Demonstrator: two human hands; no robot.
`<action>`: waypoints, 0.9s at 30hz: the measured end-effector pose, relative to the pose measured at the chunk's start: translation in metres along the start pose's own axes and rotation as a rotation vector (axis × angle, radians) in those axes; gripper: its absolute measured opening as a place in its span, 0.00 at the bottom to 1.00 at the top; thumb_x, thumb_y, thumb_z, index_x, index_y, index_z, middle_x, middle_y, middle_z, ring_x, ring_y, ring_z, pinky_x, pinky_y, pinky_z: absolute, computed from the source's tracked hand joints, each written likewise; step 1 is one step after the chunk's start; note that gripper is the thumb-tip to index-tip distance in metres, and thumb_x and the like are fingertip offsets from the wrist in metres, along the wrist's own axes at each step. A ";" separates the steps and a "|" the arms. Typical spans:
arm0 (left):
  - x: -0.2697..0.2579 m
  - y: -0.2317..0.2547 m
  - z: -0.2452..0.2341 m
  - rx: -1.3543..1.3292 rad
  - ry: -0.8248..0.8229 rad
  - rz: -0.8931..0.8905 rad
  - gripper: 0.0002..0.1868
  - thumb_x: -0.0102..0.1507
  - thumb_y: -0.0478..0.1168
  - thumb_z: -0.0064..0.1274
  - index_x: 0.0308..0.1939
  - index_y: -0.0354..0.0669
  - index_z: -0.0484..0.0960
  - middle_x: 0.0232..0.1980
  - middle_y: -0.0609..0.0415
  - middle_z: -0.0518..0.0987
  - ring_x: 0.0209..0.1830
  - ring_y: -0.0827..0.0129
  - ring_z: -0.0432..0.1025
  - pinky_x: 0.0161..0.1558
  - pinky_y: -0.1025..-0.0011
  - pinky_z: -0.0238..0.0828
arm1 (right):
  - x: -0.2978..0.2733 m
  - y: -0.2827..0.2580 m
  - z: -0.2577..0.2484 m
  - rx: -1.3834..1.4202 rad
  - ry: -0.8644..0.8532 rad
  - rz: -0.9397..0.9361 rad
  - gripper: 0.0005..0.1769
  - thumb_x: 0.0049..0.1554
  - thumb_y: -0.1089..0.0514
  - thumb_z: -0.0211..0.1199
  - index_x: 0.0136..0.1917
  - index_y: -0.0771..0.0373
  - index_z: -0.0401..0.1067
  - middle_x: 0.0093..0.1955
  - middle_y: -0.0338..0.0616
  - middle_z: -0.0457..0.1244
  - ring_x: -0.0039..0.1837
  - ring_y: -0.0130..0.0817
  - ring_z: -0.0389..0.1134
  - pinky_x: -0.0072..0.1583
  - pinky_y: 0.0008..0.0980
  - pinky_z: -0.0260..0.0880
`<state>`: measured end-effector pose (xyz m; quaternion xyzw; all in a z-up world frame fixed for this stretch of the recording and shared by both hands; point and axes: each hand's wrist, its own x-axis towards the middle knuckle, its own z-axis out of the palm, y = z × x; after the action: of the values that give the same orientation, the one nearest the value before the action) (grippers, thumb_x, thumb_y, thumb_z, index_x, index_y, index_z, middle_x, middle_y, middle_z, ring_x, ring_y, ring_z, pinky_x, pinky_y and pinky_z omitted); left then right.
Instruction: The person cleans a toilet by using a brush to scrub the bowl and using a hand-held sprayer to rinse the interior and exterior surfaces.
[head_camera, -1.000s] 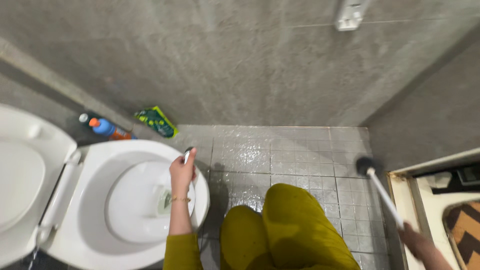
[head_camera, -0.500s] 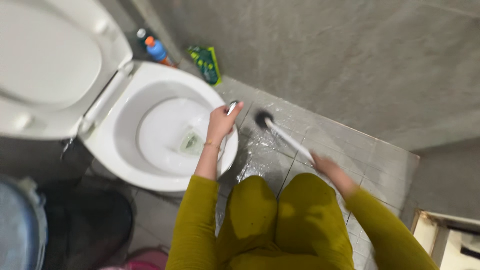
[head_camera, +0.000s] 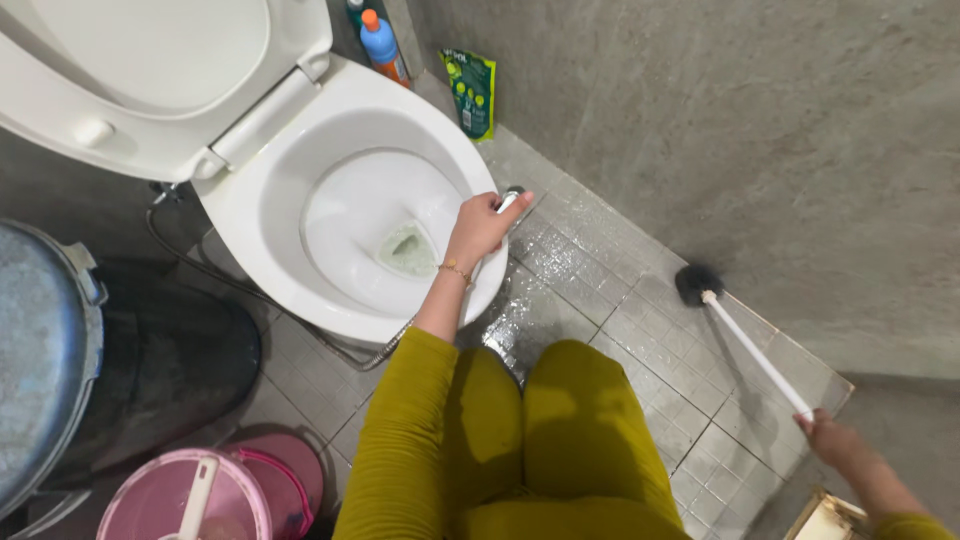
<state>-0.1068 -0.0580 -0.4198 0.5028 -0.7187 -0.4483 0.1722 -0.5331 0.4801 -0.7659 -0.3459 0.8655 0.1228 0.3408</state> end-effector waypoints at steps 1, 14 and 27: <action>0.001 0.001 -0.002 -0.010 0.004 0.005 0.37 0.58 0.69 0.57 0.20 0.33 0.75 0.15 0.54 0.71 0.11 0.72 0.69 0.18 0.71 0.65 | 0.013 -0.003 -0.005 -0.032 0.021 -0.020 0.38 0.65 0.28 0.44 0.70 0.60 0.66 0.58 0.67 0.72 0.63 0.63 0.73 0.62 0.56 0.74; -0.016 -0.025 -0.009 -0.057 0.124 -0.025 0.42 0.56 0.75 0.54 0.24 0.31 0.79 0.18 0.49 0.74 0.19 0.67 0.73 0.27 0.65 0.70 | 0.028 -0.393 -0.170 0.044 0.093 -0.363 0.35 0.60 0.32 0.53 0.68 0.59 0.65 0.62 0.63 0.65 0.59 0.62 0.67 0.56 0.58 0.67; -0.179 0.136 -0.257 -0.578 0.850 -0.071 0.20 0.63 0.51 0.64 0.31 0.39 0.75 0.21 0.60 0.74 0.17 0.81 0.67 0.20 0.79 0.63 | -0.204 -0.337 -0.468 -0.099 0.071 -0.424 0.34 0.63 0.32 0.53 0.61 0.62 0.78 0.56 0.61 0.72 0.59 0.57 0.74 0.60 0.51 0.73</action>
<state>0.0729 -0.0092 -0.1335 0.5967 -0.4144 -0.3901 0.5658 -0.4316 0.1297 -0.2751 -0.5408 0.7777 0.0784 0.3107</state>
